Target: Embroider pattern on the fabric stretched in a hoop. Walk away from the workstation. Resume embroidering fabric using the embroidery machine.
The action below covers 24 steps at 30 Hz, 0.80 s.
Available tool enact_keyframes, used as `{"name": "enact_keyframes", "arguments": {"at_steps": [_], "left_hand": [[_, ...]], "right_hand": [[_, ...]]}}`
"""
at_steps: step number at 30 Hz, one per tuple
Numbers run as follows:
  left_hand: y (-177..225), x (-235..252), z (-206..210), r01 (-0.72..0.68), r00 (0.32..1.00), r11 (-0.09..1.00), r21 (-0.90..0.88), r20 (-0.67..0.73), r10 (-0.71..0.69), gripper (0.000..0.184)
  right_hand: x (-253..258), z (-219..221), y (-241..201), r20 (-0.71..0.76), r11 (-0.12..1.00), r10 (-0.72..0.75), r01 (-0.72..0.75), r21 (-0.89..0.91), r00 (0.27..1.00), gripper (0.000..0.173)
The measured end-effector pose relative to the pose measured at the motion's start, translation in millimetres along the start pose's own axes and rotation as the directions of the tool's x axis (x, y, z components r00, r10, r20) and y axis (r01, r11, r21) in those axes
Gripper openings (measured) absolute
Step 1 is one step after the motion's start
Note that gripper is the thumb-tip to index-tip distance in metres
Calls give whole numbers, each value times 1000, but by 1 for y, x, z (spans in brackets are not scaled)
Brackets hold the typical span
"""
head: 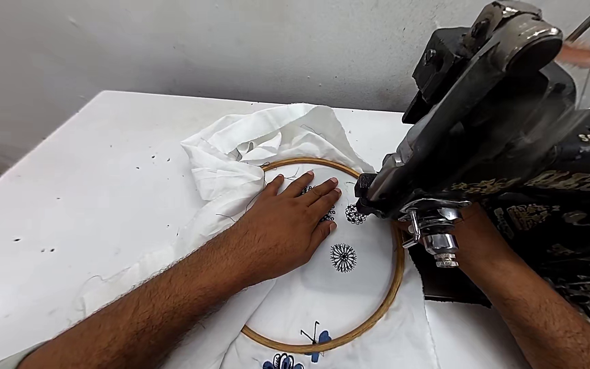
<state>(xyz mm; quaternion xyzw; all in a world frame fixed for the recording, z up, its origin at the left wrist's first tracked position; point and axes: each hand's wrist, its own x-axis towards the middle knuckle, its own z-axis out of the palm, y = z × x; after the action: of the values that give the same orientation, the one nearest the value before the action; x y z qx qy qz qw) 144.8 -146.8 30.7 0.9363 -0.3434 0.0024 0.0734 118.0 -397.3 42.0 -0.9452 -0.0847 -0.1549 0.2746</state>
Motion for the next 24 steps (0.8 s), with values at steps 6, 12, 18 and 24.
{"name": "enact_keyframes", "arguments": {"at_steps": [6, 12, 18, 24], "left_hand": [[0, 0, -3, 18, 999, 1000, 6, 37, -19, 58], [-1, 0, -5, 29, 998, 1000, 11, 53, -30, 58], [-1, -1, -9, 49, 996, 999, 16, 79, -50, 58], [-1, -1, -8, 47, 996, 999, 12, 77, -47, 58]], "right_hand": [[-5, 6, 3, -46, 995, -9, 13, 97, 999, 23], [-5, 9, 2, -54, 990, 22, -14, 142, 998, 23], [-5, 15, 8, -83, 991, -32, 42, 129, 996, 24], [-5, 18, 11, -101, 986, -36, 52, 159, 994, 23]]}}
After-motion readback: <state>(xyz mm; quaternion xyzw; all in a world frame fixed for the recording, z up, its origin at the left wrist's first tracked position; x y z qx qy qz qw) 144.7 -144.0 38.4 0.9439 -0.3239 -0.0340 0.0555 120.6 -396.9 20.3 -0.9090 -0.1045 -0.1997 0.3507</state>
